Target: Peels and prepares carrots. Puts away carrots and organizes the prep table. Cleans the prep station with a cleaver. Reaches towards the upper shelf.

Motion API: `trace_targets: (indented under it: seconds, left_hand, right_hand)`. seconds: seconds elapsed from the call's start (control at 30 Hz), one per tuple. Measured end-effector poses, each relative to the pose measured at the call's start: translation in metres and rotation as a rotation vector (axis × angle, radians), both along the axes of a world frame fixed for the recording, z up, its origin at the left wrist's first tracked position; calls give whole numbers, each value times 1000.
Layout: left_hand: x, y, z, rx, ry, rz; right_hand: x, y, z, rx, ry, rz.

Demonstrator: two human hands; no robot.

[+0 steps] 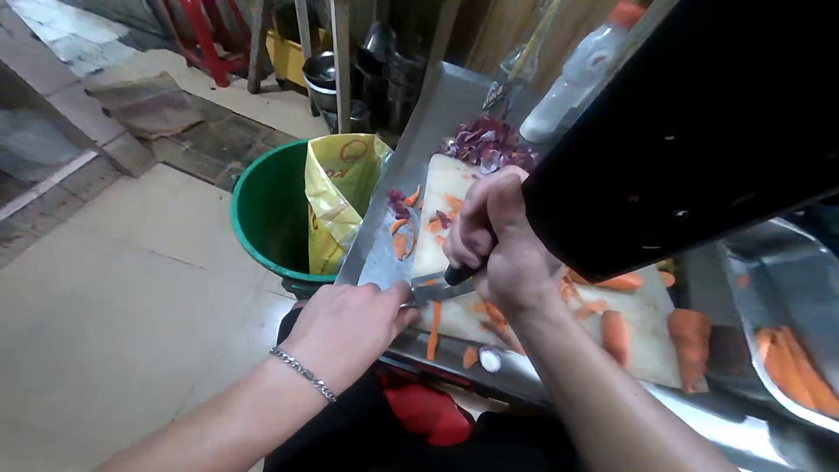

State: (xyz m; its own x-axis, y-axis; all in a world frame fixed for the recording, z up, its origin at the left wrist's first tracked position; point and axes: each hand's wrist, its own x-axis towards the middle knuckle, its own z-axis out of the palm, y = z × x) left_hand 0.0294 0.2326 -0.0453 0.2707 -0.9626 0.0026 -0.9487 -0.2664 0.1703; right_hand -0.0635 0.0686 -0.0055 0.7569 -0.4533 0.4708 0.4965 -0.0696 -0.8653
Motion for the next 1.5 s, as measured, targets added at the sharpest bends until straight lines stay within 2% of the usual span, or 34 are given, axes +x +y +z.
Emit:
trace_targets:
  seconds: [0.2, 0.43, 0.63, 0.9, 1.1, 1.17, 1.27, 1.33, 1.43, 1.5]
  left_hand:
    - [-2, 2, -3, -55, -44, -10]
    - [-3, 0, 2, -12, -42, -3]
    - [-4, -2, 6, 66, -37, 21]
    - [-4, -4, 10, 91, -21, 12]
    - [-2, -7, 12, 104, -9, -13]
    - [-1, -8, 17, 140, 23, -17]
    - [0, -9, 15, 110, 24, -29]
    - [1, -8, 11, 63, 27, -36]
    - [0, -10, 16, 131, 53, -12]
    - [1, -11, 19, 166, 69, -1]
  right_hand:
    - [-5, 4, -23, -21, 165, 5]
    - [-5, 6, -23, 4, 166, -6]
    - [9, 12, -17, -11, 63, 2]
    - [2, 12, -22, -27, 158, 57]
    - [-3, 12, -20, -38, 225, 9]
    - [2, 8, -20, -55, 171, -40]
    - [12, 0, 1, -110, 34, -81]
    - [14, -1, 30, -172, -51, -115]
    - [11, -2, 73, -285, -166, -154]
    - [9, -1, 67, -295, -190, -172]
